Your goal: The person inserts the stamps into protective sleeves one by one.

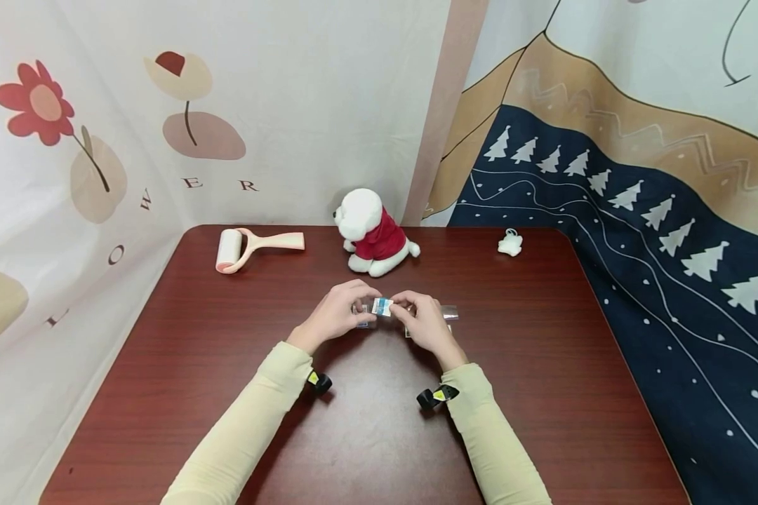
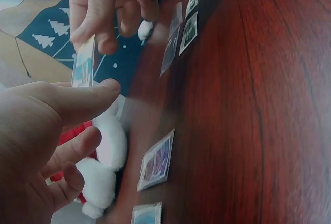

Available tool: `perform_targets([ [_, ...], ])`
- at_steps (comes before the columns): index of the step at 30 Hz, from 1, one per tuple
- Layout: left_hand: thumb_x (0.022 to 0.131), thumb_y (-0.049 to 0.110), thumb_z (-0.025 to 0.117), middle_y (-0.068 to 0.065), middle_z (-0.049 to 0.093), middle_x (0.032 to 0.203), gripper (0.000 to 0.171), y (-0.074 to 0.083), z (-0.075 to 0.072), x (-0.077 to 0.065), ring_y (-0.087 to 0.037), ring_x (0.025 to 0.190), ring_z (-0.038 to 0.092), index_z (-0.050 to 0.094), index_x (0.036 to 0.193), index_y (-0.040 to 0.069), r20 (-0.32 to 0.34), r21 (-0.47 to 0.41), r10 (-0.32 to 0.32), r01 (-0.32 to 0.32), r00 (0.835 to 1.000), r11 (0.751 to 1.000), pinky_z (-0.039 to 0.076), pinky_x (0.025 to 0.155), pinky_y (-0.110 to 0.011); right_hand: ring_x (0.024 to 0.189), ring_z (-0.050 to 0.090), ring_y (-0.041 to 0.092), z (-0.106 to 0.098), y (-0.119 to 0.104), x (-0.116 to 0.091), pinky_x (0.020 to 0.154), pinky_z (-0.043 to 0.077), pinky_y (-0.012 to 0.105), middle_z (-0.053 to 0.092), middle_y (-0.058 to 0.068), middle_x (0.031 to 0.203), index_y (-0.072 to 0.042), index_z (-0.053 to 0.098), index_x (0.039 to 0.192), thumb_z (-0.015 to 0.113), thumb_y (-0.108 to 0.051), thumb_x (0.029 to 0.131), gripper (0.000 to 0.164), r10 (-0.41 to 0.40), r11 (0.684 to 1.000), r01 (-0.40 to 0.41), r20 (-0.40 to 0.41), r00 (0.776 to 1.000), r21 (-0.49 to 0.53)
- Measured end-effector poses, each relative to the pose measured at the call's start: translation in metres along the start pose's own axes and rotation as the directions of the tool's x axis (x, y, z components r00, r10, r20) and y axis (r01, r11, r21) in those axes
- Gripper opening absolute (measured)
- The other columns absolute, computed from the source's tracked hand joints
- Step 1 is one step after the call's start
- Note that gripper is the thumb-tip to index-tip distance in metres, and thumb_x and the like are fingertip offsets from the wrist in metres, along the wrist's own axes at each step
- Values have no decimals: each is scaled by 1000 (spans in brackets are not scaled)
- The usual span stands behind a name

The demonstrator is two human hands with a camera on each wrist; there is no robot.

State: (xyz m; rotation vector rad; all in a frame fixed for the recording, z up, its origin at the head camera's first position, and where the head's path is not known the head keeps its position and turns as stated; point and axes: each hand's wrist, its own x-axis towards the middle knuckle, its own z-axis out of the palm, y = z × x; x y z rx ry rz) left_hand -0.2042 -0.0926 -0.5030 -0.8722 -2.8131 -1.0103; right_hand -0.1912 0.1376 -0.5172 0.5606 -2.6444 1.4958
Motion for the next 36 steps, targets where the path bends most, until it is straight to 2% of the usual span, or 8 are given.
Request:
perform_targets([
  [9,85,13,90,1,67,108,35,3,5,3,-11,83,64,77,117,14,-24,-22,57,-57,998,998,55,76,-24,65,60,12,2,0,1,57,47,23,73,4,84,-6,77,109,74,-8,98,12,3,1000,-3,13,1000,10],
  [18,84,11,90,0,68,108,35,0,2,3,-15,83,65,77,117,12,-45,-41,54,-56,997,998,54,75,-25,65,60,13,0,-3,0,58,47,23,74,5,86,-5,77,106,75,-7,97,10,5,1000,-5,9,1000,17],
  [36,86,13,89,0,68,110,36,3,4,2,-12,86,62,76,119,14,-23,-12,39,-39,999,999,54,77,-26,66,65,12,1,-3,-1,59,51,24,78,6,91,-6,76,110,74,-5,96,14,16,999,-17,35,999,48],
])
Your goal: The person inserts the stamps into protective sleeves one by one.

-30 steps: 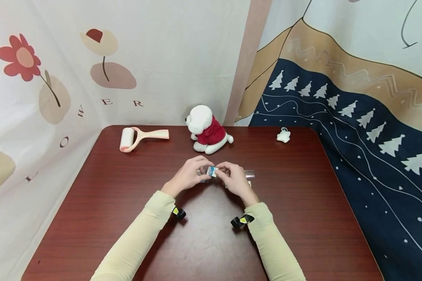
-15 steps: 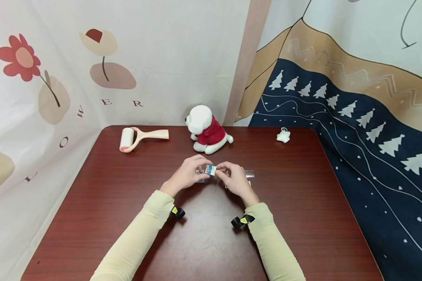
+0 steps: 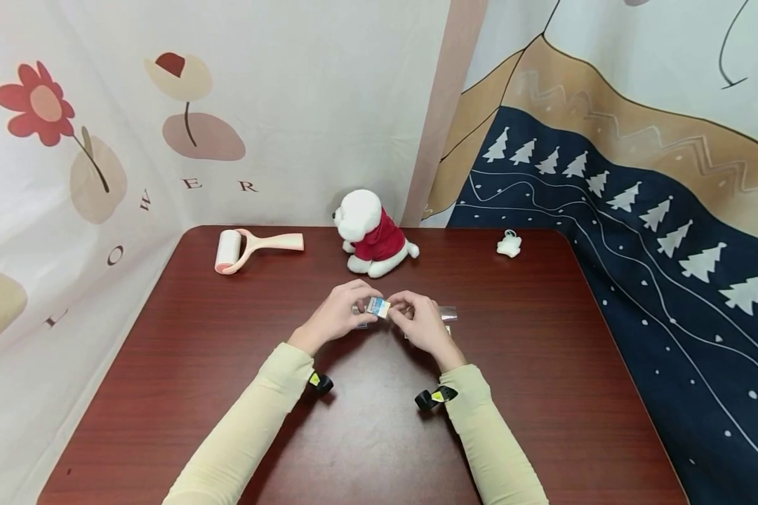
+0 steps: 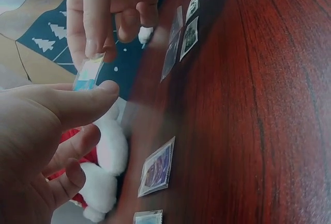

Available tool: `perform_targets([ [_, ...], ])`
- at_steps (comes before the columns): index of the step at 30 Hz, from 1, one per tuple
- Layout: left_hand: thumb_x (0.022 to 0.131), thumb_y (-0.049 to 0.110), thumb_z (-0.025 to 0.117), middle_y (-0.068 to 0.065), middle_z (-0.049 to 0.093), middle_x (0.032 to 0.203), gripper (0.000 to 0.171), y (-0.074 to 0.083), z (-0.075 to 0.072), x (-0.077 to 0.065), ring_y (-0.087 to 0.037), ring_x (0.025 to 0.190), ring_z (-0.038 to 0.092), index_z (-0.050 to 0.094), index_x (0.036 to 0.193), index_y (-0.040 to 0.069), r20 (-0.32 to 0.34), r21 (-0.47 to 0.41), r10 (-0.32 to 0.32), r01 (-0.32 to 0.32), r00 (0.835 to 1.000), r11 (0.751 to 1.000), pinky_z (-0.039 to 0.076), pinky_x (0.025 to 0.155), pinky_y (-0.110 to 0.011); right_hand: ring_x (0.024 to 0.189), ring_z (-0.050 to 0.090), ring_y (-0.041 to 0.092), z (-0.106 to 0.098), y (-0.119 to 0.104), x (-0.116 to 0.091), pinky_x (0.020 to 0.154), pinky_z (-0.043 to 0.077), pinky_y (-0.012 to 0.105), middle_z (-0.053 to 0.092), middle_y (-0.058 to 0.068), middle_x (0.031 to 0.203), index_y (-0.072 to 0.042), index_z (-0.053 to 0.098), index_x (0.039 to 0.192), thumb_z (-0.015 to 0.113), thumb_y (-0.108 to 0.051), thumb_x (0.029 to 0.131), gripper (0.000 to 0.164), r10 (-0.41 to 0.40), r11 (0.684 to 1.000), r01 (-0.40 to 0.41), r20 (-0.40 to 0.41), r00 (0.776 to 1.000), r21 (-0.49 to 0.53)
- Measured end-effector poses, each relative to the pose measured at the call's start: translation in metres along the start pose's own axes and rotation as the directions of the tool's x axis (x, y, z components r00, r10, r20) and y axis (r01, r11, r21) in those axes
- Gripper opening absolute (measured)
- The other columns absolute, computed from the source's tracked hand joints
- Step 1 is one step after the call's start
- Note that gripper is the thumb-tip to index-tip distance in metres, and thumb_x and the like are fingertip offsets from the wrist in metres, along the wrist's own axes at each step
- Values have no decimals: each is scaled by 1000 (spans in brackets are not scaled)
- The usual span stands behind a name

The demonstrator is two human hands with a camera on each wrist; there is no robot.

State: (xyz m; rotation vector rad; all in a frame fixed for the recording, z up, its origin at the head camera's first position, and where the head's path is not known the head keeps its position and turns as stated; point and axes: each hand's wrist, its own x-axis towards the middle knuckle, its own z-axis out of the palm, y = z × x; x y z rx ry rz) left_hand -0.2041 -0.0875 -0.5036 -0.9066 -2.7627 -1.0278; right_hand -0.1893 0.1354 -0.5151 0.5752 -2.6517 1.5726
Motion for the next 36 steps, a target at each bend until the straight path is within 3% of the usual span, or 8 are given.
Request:
perform_targets([
  [10,85,12,89,1,68,105,36,4,1,2,-17,85,62,76,119,13,0,17,30,-30,1000,999,52,75,-28,63,63,11,0,-1,1,51,48,24,78,8,91,-5,74,112,72,-3,96,17,3,998,-3,3,1000,60],
  [17,84,22,91,1,69,106,40,2,2,1,-14,84,62,76,120,13,17,-12,19,-18,1000,1000,52,74,-25,63,60,13,-1,-2,0,53,47,24,77,8,88,-5,71,115,70,-1,95,20,3,998,-3,8,1000,62],
  [21,90,25,87,1,70,102,29,1,2,2,-11,82,62,78,115,13,13,-60,27,-26,1000,998,53,73,-25,63,60,13,-2,-3,0,55,47,24,76,7,86,-4,70,116,70,0,93,23,-11,998,10,11,1000,64],
  [26,98,17,77,2,72,95,9,3,1,3,-8,78,66,78,106,12,5,-71,36,-35,999,997,55,75,-25,63,59,12,-3,-2,-1,55,46,24,76,6,86,-2,69,117,71,0,92,25,-12,998,11,20,1000,65],
  [32,96,15,78,1,74,93,4,4,0,4,-14,84,71,80,98,12,-19,-39,51,-52,998,998,57,79,-27,66,63,12,-4,-2,-1,58,48,23,77,8,88,0,70,116,70,0,94,23,-16,998,16,-2,1000,66],
  [36,95,16,80,3,74,91,4,4,0,5,-10,79,70,83,97,13,-32,-37,48,-50,998,998,56,76,-24,68,65,13,-6,-4,-1,59,50,24,77,10,91,2,71,116,69,-1,96,21,-14,997,16,-22,1000,76],
])
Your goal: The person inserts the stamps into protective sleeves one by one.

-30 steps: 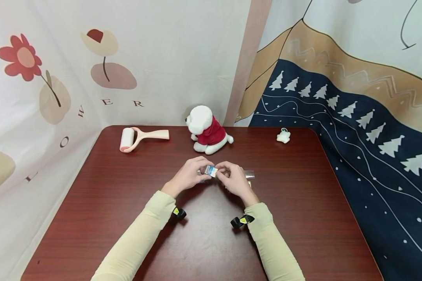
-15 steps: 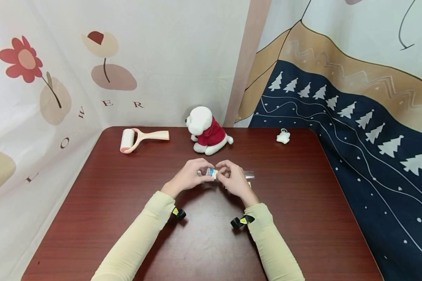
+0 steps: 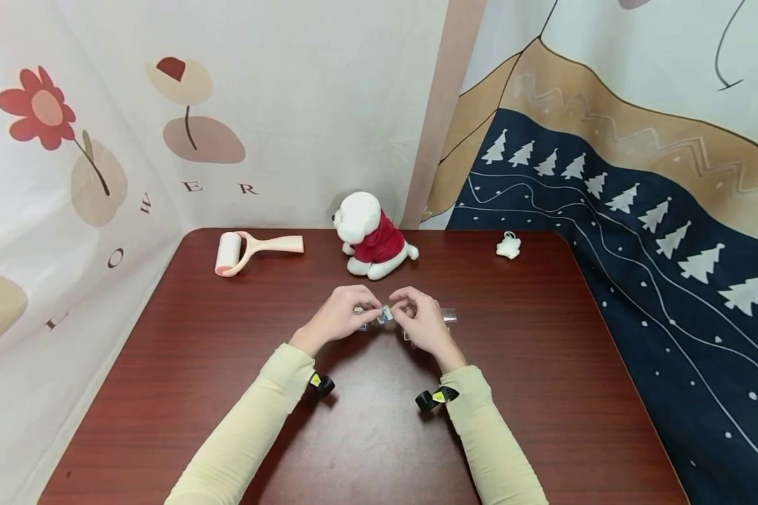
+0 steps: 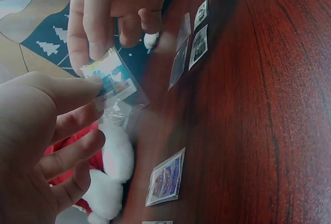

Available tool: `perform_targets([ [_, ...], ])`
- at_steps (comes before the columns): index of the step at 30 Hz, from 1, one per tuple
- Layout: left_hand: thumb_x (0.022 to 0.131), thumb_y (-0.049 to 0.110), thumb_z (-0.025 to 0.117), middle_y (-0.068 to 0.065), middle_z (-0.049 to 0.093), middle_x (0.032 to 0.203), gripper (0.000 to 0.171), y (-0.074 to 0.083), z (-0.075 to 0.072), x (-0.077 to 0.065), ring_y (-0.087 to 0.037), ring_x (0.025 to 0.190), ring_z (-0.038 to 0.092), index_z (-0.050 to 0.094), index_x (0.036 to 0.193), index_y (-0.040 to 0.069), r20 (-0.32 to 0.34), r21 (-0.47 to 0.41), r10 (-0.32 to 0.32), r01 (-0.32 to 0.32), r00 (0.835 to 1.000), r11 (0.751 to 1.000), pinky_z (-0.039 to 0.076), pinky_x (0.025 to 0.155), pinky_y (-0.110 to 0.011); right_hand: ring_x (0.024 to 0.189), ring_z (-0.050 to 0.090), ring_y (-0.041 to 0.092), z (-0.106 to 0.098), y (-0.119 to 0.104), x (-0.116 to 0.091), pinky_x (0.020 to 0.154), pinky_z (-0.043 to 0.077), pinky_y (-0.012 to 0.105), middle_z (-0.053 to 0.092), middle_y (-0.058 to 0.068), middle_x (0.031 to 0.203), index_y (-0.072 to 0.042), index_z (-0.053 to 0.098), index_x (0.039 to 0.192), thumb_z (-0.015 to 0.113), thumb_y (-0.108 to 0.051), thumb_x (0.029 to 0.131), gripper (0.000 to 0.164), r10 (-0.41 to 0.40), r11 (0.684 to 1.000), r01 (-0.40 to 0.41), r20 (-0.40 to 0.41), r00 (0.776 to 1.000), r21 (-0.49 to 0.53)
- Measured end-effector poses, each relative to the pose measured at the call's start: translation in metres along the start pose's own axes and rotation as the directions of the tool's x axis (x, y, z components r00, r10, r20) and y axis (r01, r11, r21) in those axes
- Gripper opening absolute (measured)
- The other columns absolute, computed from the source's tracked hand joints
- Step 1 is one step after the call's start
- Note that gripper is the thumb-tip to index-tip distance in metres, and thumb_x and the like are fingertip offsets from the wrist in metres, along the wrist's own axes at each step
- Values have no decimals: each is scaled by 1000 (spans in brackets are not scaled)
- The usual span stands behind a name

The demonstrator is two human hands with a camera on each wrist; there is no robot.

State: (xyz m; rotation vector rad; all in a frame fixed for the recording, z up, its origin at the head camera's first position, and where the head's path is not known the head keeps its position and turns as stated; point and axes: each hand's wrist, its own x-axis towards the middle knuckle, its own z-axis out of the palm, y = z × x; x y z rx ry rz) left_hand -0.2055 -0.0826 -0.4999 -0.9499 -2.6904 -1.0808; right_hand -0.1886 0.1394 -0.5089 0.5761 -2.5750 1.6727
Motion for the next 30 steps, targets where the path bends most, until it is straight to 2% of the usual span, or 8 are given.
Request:
perform_targets([
  [4,95,17,80,3,75,89,6,0,0,1,-5,73,67,83,98,12,8,-7,-8,8,1000,1000,56,73,-23,70,65,13,-1,-1,2,62,51,24,77,11,93,3,71,116,70,-3,97,20,-10,1000,10,-17,1000,-2],
  [9,96,16,79,2,77,90,10,-1,1,1,-6,79,68,80,103,10,25,-39,-45,46,999,998,57,76,-25,69,63,13,-2,1,3,61,50,25,76,10,92,-1,72,114,69,-6,100,15,0,1000,0,-36,999,-17],
  [13,98,13,76,1,76,90,17,-2,3,0,-8,79,68,76,115,10,45,-102,-82,86,996,991,58,76,-29,70,63,15,-3,4,1,62,50,26,76,9,93,-3,73,113,69,-8,100,14,24,999,-25,-44,999,-23],
  [17,98,8,72,0,74,90,28,-3,5,-1,-9,79,68,73,126,10,52,-131,-89,95,995,987,59,78,-30,72,63,17,-5,6,0,63,50,26,77,9,94,-6,74,114,71,-9,100,15,40,999,-41,-47,998,-28],
  [23,98,6,71,0,73,90,26,-5,6,0,-10,80,68,74,123,8,42,-128,-90,95,995,987,60,79,-32,72,65,19,-8,4,-1,61,50,26,77,9,94,-3,73,114,71,-9,99,17,49,998,-51,-54,997,-32],
  [30,96,9,75,0,73,90,19,-9,8,-2,-7,76,66,76,115,9,43,-107,-135,139,990,984,56,75,-26,74,66,17,-8,7,-4,61,50,26,78,10,97,-2,73,115,71,-10,99,18,72,997,-73,-49,996,-29],
])
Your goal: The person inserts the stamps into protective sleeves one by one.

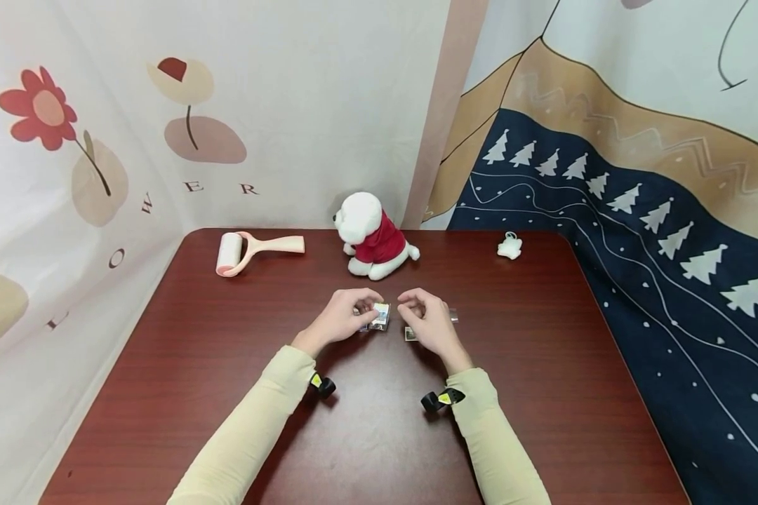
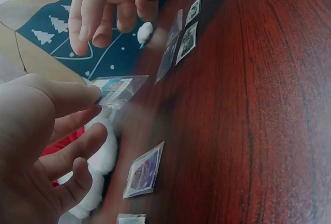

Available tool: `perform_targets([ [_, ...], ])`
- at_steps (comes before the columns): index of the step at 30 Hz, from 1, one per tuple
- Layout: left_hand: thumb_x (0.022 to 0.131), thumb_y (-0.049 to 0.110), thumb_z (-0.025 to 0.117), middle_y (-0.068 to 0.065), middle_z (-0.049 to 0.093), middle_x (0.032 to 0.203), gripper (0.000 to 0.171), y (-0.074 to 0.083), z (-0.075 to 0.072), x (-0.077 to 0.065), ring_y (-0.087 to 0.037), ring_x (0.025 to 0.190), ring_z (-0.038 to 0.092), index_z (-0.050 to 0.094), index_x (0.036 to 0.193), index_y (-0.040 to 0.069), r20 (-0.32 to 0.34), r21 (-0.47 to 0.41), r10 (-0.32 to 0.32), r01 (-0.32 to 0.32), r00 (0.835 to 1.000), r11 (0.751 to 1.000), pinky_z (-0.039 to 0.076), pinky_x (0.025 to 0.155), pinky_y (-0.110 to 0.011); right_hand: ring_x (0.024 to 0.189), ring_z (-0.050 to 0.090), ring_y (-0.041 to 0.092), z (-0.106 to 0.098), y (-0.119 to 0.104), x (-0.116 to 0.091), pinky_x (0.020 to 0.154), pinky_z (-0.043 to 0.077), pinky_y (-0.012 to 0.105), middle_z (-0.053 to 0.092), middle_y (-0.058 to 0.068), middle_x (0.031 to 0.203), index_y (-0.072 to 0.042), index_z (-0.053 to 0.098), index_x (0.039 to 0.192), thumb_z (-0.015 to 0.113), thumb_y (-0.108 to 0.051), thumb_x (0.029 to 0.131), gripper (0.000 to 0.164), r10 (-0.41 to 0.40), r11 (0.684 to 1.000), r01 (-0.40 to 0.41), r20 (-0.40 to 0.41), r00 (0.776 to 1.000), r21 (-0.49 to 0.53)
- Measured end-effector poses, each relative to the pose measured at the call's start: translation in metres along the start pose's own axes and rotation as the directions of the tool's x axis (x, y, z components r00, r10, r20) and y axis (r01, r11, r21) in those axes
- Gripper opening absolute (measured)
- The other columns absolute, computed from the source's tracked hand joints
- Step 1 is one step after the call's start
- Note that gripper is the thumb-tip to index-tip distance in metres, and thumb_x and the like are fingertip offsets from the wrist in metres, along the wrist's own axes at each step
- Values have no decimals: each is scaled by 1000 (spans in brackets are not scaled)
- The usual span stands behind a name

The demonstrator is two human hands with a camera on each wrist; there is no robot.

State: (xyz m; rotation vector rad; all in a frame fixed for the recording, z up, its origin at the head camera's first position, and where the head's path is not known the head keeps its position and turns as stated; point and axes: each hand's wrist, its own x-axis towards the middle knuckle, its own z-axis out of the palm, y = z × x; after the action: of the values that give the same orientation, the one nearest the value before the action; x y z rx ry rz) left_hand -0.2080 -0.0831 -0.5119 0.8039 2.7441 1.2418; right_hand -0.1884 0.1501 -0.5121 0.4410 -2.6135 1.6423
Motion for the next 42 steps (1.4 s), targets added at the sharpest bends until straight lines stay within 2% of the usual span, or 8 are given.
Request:
perform_targets([
  [5,95,10,77,-2,74,92,19,-3,3,2,-9,77,67,77,114,7,-1,14,-6,6,1000,1000,57,76,-29,74,66,16,0,1,-1,62,51,26,78,9,97,-2,73,115,71,-10,99,18,-5,1000,5,0,1000,-3],
  [13,94,13,79,-2,76,101,22,-7,9,8,-15,88,69,78,115,9,19,166,-18,14,1000,986,57,81,-33,72,66,16,0,2,-1,61,51,26,77,8,94,-3,74,113,71,-11,99,16,-10,1000,10,-3,1000,-7],
  [17,93,16,80,-1,76,104,22,-7,11,10,-15,90,69,79,115,12,29,250,-30,22,999,968,57,80,-35,72,66,16,0,2,0,62,51,26,77,8,94,-2,74,113,72,-11,99,16,-9,1000,9,-6,1000,-9],
  [24,94,25,81,3,72,106,20,-6,13,11,-16,95,67,79,112,17,41,387,-77,55,996,921,57,80,-37,71,65,16,-2,2,0,62,51,25,77,9,93,-2,74,112,72,-10,98,16,-5,1000,5,-8,1000,-4],
  [27,93,27,81,2,70,108,20,-6,14,11,-19,101,65,80,111,17,48,394,-83,57,995,917,57,85,-39,69,64,16,-3,2,0,61,50,25,77,9,92,-3,74,111,72,-10,98,15,-3,1000,3,-6,1000,0],
  [32,92,29,83,1,73,115,25,-7,14,9,-22,108,64,80,113,15,67,376,-85,54,994,925,56,93,-39,69,64,16,-3,2,-1,60,50,25,76,9,92,-2,74,111,72,-10,98,15,-2,1000,2,-3,1000,3],
  [37,89,33,86,1,75,118,32,-7,12,8,-22,105,63,80,116,15,104,379,-85,40,991,925,55,91,-39,69,64,16,-3,3,-2,60,51,25,76,9,92,-2,74,111,72,-10,98,15,3,1000,-3,-2,1000,1],
  [42,89,36,86,2,76,111,34,-7,12,8,-24,99,63,79,116,16,107,427,-67,15,992,904,54,86,-41,70,64,17,-3,3,-2,61,51,26,76,8,92,-2,75,111,72,-11,99,15,3,1000,-3,-2,1000,-2],
])
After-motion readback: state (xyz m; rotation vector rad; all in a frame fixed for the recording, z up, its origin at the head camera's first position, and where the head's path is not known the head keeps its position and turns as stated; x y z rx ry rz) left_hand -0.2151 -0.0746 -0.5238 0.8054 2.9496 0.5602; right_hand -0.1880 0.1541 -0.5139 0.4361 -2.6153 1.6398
